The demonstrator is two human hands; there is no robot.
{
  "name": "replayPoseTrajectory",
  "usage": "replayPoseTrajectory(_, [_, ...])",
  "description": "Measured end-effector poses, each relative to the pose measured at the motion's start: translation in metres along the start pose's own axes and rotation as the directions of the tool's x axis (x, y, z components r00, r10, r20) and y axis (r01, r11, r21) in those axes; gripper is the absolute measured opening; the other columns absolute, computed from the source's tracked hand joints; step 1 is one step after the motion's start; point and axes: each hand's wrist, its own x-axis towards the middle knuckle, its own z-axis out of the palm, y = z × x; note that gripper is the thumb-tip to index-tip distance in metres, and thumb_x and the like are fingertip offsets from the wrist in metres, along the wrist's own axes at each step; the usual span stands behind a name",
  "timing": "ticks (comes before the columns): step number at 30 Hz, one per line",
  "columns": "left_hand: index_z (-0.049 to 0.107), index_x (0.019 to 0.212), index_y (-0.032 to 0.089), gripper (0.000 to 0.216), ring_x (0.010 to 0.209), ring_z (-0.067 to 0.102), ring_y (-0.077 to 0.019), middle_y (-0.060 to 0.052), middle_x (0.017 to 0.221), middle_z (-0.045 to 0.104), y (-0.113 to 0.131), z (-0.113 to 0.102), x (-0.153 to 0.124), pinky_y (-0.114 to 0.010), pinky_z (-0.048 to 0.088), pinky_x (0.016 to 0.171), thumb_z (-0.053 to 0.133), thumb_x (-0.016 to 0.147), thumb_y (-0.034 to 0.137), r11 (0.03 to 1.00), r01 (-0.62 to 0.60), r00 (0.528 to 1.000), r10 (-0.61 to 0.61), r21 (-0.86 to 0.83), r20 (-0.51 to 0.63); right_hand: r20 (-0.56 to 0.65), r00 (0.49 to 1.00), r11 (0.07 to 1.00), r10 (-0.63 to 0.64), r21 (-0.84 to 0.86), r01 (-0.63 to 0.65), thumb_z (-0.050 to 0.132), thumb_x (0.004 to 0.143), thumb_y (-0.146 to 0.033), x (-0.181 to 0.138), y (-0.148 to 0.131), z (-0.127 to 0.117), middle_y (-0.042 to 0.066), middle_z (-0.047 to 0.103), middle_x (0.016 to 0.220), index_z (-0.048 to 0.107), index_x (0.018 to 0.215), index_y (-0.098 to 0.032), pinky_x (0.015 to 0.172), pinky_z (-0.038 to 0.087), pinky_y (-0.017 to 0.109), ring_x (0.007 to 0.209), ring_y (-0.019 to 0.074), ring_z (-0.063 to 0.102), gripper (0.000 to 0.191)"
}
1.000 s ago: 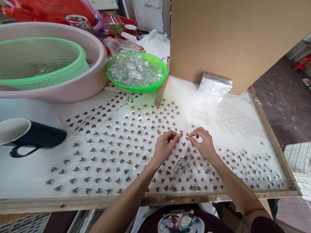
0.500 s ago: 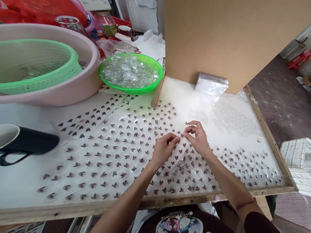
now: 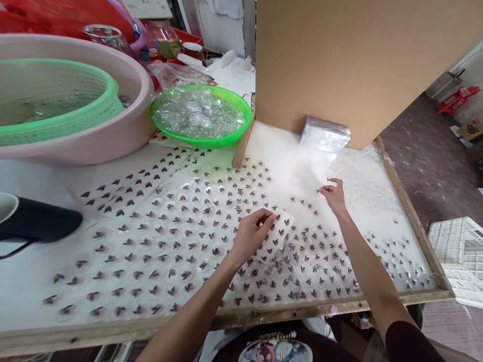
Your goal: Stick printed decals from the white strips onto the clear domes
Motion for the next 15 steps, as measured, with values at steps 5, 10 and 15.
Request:
replayPoseTrajectory(5, [0.062,0.074,0.019,0.029,0.053,0.041,-0.0116,0.001,0.060,0.051,0.000,0.000,0.001,-0.022,0.033,0.048,0.056,0.090,0.042,1.000,0.009,1.000,-0.009,-0.002,-0.016,-0.002,1.000,0.995,0.004,-0.103,-0.004,0.061,0.066,-0.030,0.002,0.007,0.011,-0.001,0.065,0.078,0.035,0.112,-0.023,0.065,0.045,0.029,0.072,0.0172,0.061,0.053])
replayPoseTrajectory(10, [0.061,0.073,0.019,0.029,0.053,0.041,-0.0117,0.002,0.060,0.051,0.002,0.000,0.001,-0.022,0.033,0.049,0.056,0.089,0.042,1.000,0.015,1.000,-0.015,-0.006,-0.014,0.001,0.995,0.949,-0.096,-0.302,0.092,0.059,0.069,-0.028,0.002,0.008,0.016,-0.001,0.060,0.085,0.039,0.113,-0.023,0.073,0.046,0.033,0.070,0.0164,0.057,0.048])
replayPoseTrajectory(15, [0.061,0.073,0.018,0.028,0.054,0.041,-0.0118,0.002,0.060,0.051,0.004,-0.001,0.001,-0.022,0.033,0.050,0.056,0.089,0.040,1.000,0.024,1.000,-0.025,-0.014,-0.013,0.090,0.994,0.956,-0.063,-0.282,0.086,0.062,0.070,-0.031,-0.009,0.006,0.013,-0.001,0.061,0.085,0.040,0.117,-0.023,0.072,0.046,0.032,0.072,0.0175,0.058,0.052])
